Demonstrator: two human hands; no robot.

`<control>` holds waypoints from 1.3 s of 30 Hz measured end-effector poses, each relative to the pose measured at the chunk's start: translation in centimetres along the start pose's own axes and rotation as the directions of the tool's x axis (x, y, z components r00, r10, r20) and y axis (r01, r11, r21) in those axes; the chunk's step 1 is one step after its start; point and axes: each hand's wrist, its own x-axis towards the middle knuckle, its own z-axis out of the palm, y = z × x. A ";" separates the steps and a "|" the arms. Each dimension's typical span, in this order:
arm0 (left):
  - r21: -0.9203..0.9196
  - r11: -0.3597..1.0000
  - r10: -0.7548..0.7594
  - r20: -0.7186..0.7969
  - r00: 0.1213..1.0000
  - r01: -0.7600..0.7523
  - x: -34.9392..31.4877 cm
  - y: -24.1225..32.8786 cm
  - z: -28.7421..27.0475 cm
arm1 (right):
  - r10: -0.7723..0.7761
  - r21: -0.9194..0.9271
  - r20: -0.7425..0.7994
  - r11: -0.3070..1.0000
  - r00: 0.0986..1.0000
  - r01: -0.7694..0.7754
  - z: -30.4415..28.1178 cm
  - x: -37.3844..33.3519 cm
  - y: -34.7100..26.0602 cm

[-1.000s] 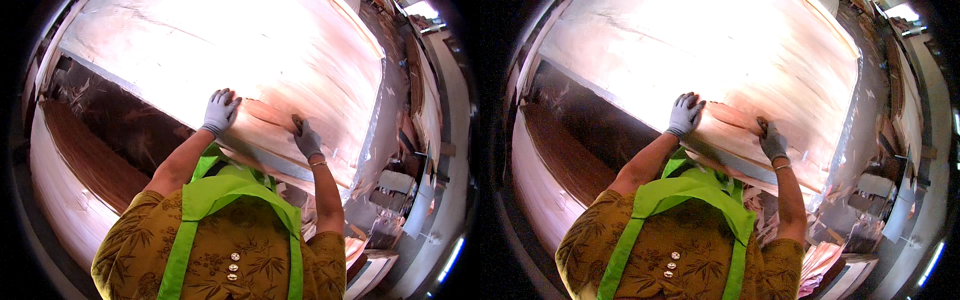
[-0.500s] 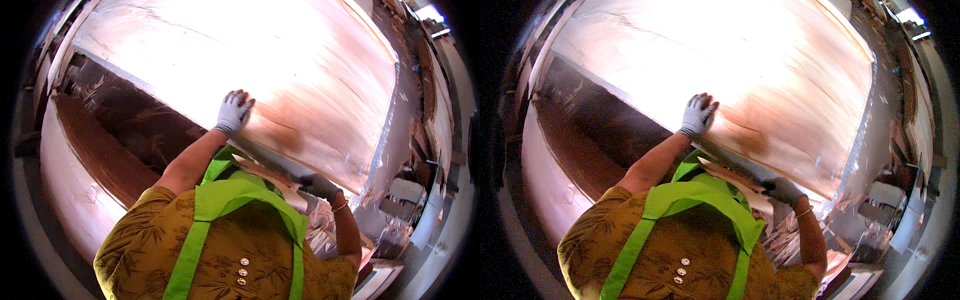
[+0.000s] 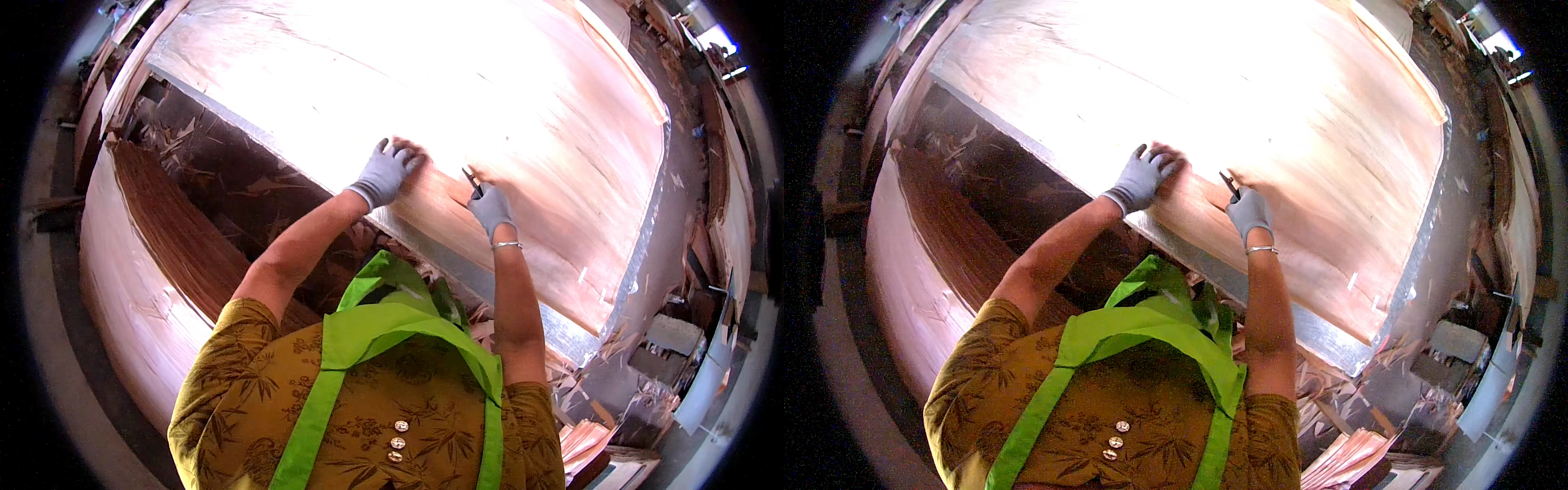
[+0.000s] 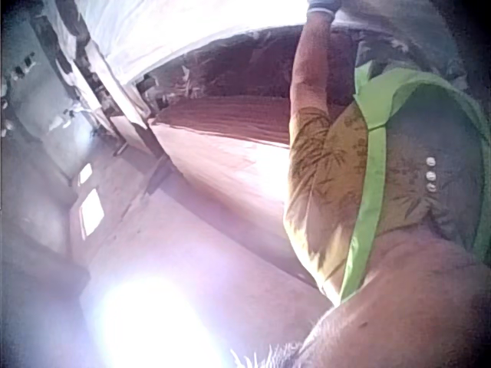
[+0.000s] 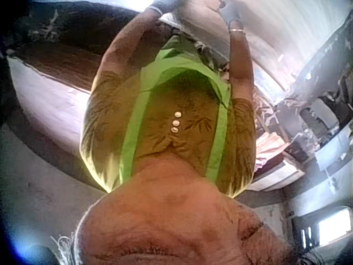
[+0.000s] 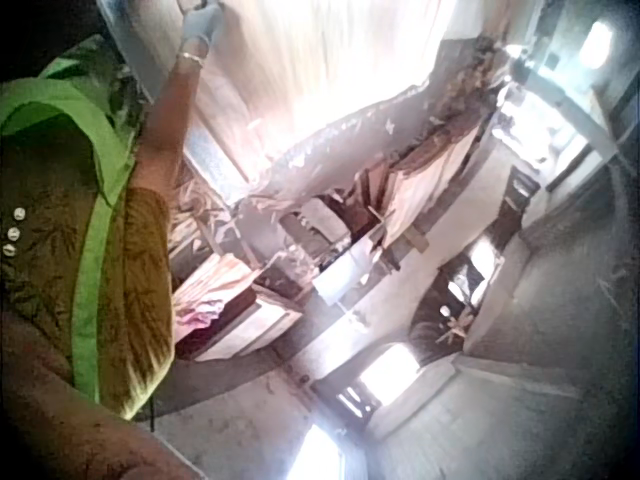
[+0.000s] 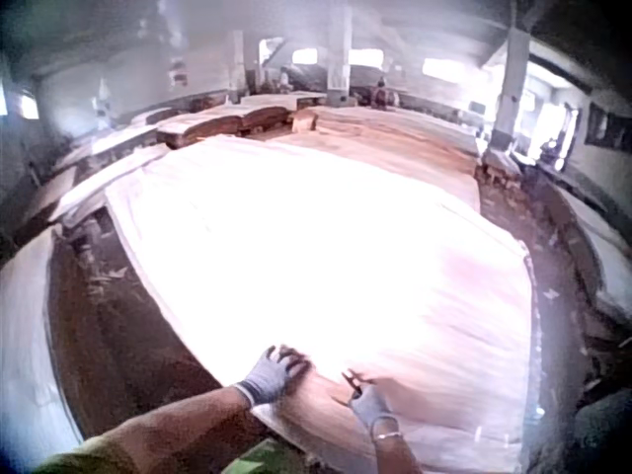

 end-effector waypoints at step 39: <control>-0.153 0.918 0.291 -0.364 0.885 -0.365 3.6 10.1 2.6 | 0.250 0.748 -0.549 0.573 0.798 0.335 -3.2 -13.8 13.1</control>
